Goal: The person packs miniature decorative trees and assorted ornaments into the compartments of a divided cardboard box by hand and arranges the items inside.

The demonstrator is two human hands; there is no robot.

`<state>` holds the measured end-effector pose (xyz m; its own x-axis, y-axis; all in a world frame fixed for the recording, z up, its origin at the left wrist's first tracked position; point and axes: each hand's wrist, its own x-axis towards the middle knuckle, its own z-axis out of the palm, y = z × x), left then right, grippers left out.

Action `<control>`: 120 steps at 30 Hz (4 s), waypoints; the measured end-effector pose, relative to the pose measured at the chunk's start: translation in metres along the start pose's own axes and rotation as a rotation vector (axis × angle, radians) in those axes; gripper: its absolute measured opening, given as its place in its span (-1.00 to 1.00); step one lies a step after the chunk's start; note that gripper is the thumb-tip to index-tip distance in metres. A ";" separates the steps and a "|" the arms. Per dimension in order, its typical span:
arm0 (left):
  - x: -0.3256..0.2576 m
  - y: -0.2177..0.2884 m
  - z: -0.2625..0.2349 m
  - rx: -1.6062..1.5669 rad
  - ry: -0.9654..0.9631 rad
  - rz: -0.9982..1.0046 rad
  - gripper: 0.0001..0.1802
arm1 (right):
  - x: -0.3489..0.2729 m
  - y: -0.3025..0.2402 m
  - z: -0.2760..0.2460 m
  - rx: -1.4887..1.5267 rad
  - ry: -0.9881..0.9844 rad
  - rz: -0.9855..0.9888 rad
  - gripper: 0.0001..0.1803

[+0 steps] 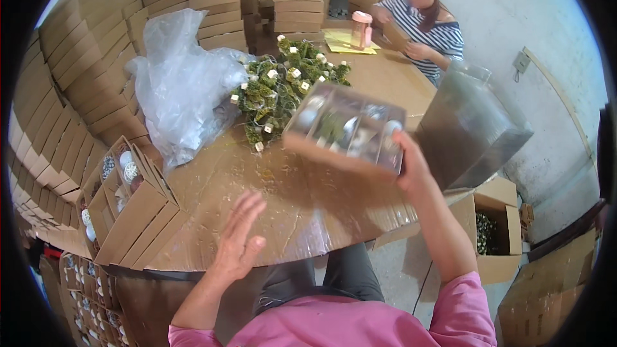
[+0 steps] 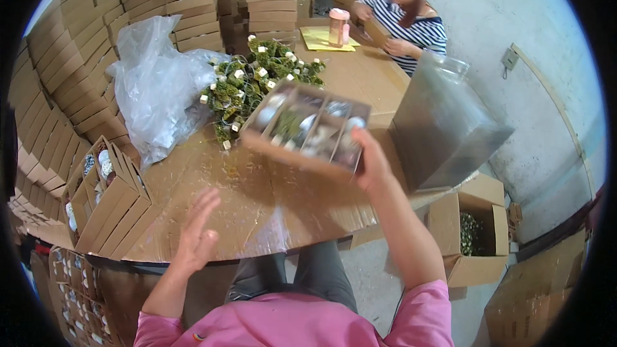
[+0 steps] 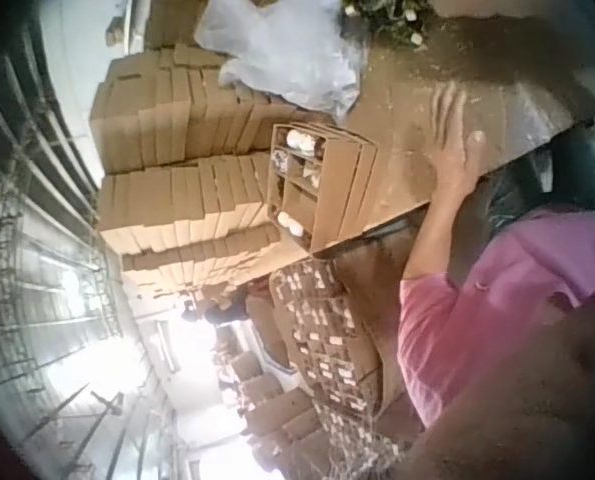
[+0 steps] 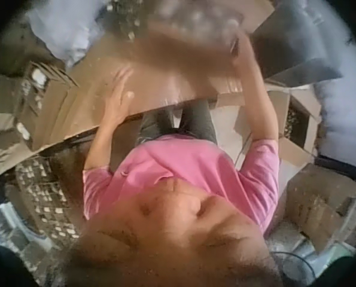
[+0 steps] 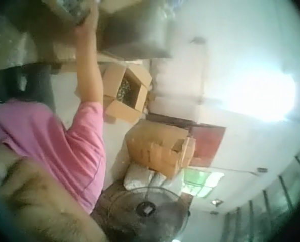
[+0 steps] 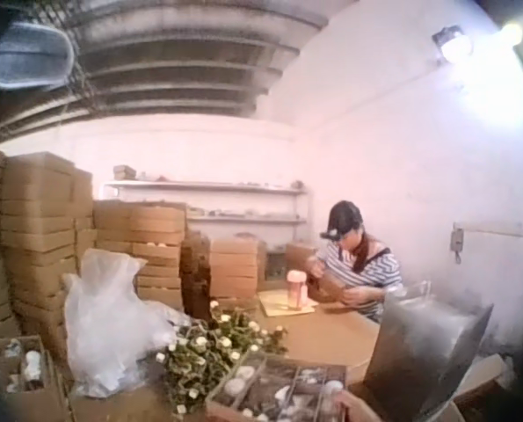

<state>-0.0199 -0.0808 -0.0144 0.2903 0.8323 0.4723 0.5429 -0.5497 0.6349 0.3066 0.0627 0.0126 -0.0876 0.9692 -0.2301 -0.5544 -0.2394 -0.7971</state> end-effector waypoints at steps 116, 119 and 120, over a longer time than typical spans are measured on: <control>0.058 -0.019 -0.015 -0.067 0.369 -0.114 -0.64 | 0.131 -0.013 0.176 -0.207 -0.432 -0.234 -0.90; 0.090 -0.023 -0.024 0.068 0.650 -0.054 -0.62 | 0.119 -0.005 0.174 -0.402 -0.530 -0.183 -0.91; 0.100 -0.019 -0.029 0.065 0.643 -0.052 -0.62 | 0.116 -0.004 0.171 -0.522 -0.541 -0.214 -0.92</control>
<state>-0.0242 0.0114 0.0385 -0.2569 0.6372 0.7266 0.5963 -0.4871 0.6381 0.1570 0.1858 0.0850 -0.4886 0.8585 0.1560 -0.1557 0.0901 -0.9837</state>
